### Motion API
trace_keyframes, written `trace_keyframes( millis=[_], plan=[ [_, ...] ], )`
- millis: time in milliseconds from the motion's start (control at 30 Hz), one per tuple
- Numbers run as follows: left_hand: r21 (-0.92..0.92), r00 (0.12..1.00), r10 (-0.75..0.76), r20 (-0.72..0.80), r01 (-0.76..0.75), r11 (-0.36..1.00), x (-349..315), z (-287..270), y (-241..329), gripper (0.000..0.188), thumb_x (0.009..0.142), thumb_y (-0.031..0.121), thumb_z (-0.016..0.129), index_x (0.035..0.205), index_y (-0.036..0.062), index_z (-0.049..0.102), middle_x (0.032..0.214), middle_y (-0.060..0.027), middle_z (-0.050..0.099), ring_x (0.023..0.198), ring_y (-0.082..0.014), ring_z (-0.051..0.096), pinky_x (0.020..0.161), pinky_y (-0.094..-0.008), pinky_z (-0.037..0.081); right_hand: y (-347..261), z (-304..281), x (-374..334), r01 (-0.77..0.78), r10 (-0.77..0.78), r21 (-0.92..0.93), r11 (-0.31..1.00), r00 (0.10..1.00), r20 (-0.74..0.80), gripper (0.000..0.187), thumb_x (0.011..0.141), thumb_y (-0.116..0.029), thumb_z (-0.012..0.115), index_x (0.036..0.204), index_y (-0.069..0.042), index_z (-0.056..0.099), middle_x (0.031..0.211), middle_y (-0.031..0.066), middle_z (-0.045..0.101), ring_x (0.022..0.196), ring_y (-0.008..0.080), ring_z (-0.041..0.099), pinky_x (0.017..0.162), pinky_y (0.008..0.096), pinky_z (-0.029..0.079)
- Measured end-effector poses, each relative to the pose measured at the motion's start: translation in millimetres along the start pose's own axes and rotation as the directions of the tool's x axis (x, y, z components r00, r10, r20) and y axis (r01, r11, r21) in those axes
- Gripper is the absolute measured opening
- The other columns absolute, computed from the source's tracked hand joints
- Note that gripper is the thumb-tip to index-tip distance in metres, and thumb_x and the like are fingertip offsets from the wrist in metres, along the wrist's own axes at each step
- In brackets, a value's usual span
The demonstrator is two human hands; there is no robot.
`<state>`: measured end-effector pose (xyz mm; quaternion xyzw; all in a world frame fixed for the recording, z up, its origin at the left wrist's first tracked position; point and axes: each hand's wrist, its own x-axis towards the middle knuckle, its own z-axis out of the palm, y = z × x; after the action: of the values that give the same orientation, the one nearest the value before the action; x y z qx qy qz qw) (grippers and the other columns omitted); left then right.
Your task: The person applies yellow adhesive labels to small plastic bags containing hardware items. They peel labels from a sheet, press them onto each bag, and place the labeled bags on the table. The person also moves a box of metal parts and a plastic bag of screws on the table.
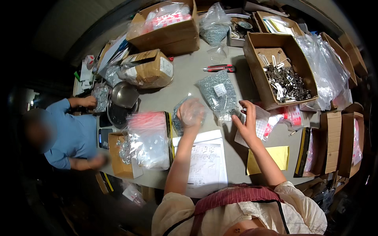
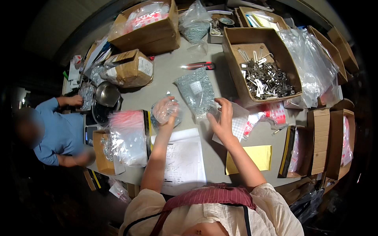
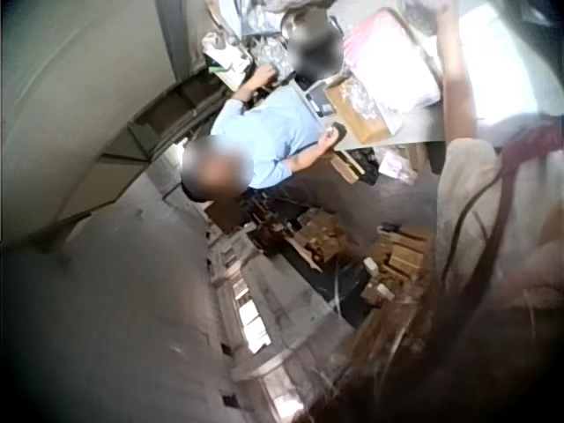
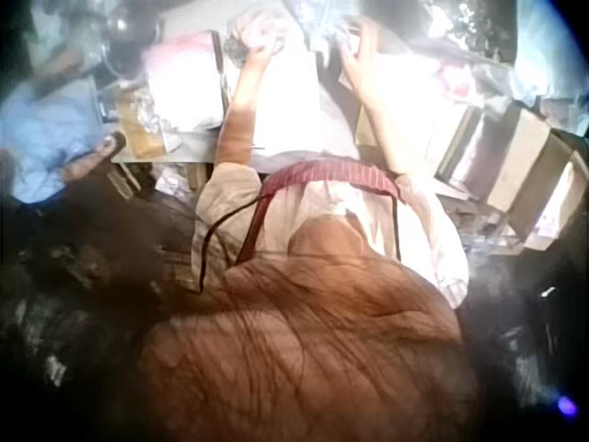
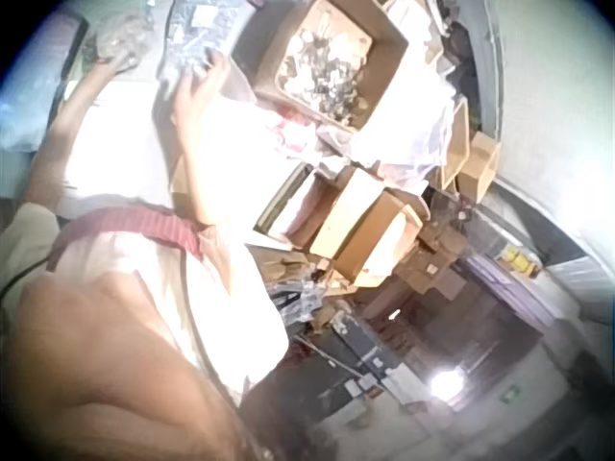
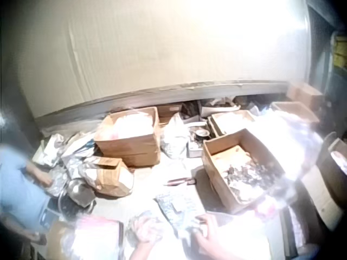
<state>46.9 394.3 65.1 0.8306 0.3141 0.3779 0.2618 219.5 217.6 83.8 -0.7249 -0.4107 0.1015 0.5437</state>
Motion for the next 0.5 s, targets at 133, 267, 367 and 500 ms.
trace_keyframes(
  millis=[133,267,367,500],
  plan=[
    [-0.182,0.927,-0.371,0.056,0.375,0.909,5.5,2.7,6.9,0.013,0.091,0.015,0.069,0.1,0.009,0.074,0.104,-0.0083,0.075,0.093,-0.031,0.07,0.082,-0.0428,0.053,37.8,10.3,6.5,-0.12,0.145,-0.225,0.967,0.984,0.099,0.067,0.088,-0.022,0.071,0.143,0.003,0.042,0.136,0.0319,0.054,0.123,0.044,0.058,0.1,0.0499,0.049],
    [-0.607,0.831,-0.554,0.057,0.469,0.641,7.6,-4.0,-31.4,0.019,0.097,0.011,0.066,0.11,-0.0027,0.068,0.091,-0.0107,0.07,0.082,-0.0203,0.067,0.077,-0.0344,0.054,50.1,25.9,29.8,-0.245,0.321,-0.334,0.91,0.926,0.197,0.055,0.094,-0.025,0.063,0.138,0.002,0.044,0.115,0.0345,0.067,0.103,0.0492,0.069,0.09,0.0571,0.052],
    [-0.845,0.664,-0.748,-0.024,0.386,0.37,32.9,-36.9,-7.2,0.013,0.096,0.005,0.059,0.106,-0.0017,0.065,0.091,-0.0104,0.066,0.066,-0.0175,0.059,0.063,-0.0341,0.049,63.1,32.0,36.2,-0.311,0.307,0.0,0.95,0.939,0.156,0.034,0.098,-0.011,0.053,0.131,-0.004,0.051,0.076,0.0169,0.067,0.061,0.0284,0.066,0.057,0.0448,0.052],
    [-0.866,0.729,-0.68,-0.082,0.285,0.41,35.9,-70.7,88.8,0.014,0.092,0.003,0.048,0.101,0.0032,0.059,0.067,0.0004,0.045,0.061,-0.0135,0.045,0.08,-0.034,0.05,46.3,28.7,53.1,-0.347,0.307,0.387,0.855,0.938,0.163,0.023,0.093,-0.004,0.05,0.109,-0.001,0.066,0.067,0.0057,0.059,0.042,0.0133,0.052,0.04,0.0316,0.042]
  ],
)
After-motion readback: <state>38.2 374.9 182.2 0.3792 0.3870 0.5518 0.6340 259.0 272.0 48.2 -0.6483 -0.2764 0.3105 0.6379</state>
